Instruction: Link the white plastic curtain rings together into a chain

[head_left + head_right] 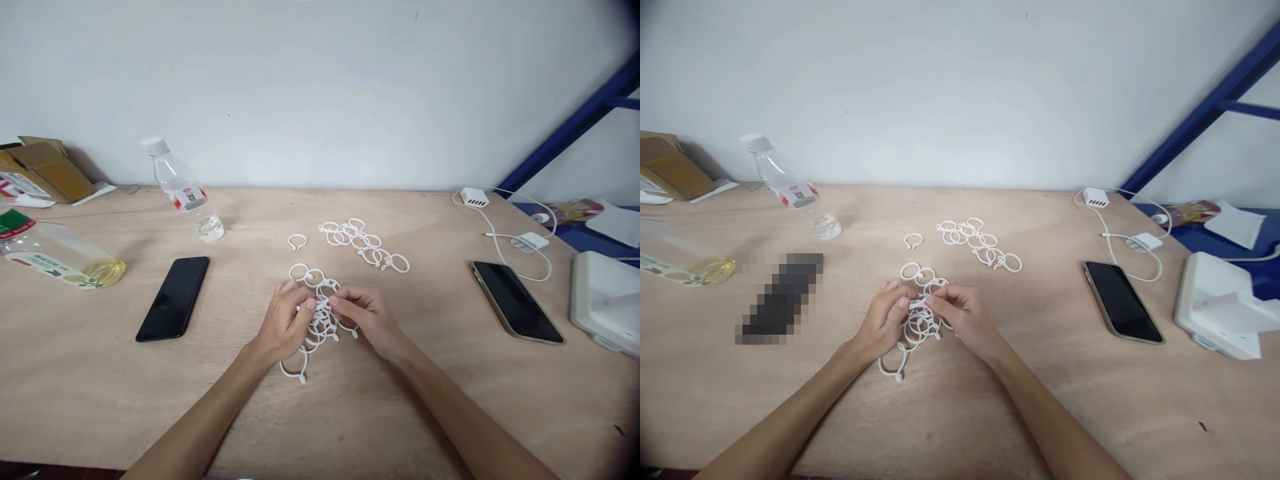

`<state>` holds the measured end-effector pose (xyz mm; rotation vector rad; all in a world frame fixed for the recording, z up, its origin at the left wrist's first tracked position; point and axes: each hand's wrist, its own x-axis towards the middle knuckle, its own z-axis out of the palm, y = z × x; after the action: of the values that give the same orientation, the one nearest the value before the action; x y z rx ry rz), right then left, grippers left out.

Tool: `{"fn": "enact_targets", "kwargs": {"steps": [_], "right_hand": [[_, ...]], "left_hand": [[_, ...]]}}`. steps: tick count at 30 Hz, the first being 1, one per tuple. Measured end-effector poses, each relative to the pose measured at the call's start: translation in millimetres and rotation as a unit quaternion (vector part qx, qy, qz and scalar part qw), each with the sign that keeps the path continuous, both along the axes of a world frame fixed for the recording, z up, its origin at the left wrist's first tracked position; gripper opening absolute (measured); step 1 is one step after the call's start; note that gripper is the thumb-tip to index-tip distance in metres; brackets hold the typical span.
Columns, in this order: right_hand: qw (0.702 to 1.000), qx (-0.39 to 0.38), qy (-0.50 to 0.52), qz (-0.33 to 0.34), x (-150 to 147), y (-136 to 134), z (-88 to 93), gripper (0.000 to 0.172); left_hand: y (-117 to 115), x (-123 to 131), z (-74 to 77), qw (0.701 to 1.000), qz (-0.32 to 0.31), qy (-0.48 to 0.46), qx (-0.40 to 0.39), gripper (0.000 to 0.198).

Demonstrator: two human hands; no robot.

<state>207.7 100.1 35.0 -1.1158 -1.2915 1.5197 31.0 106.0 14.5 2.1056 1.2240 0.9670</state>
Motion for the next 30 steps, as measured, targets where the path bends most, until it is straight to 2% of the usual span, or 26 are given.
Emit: {"fn": "enact_targets", "kwargs": {"steps": [8, 15, 19, 22, 25, 27, 30], "right_hand": [[1.0, 0.008, -0.019, -0.018, -7.4, 0.0, 1.3, 0.042], [0.997, 0.04, -0.048, -0.043, -10.1, -3.9, -2.1, 0.039], [0.996, 0.044, -0.069, -0.024, -6.7, -2.2, -0.2, 0.038], [0.987, 0.082, -0.136, -0.029, -2.7, 18.0, -1.3, 0.034], [0.949, 0.173, -0.25, -0.075, -3.9, 56.2, -10.4, 0.026], [0.93, 0.2, -0.3, -0.067, -10.0, 83.6, -19.3, 0.021], [0.908, 0.23, -0.35, -0.029, -23.7, 113.9, -28.7, 0.037]], "left_hand": [[3.2, 1.3, -2.7, 1.0, -0.01, -0.02, -0.007, 0.055], [3.4, 1.0, -3.3, 0.999, -0.009, -0.03, -0.011, 0.054], [4.2, 0.6, -3.6, 0.999, -0.005, -0.032, -0.011, 0.054], [5.4, 0.7, -3.3, 0.999, -0.005, -0.035, -0.024, 0.053], [6.3, 1.2, -1.7, 0.999, -0.001, -0.035, -0.027, 0.048], [6.6, 1.7, 0.2, 0.999, 0.014, -0.035, -0.031, 0.043], [6.2, 2.6, 3.7, 0.998, 0.037, -0.025, -0.048, 0.033]]}}
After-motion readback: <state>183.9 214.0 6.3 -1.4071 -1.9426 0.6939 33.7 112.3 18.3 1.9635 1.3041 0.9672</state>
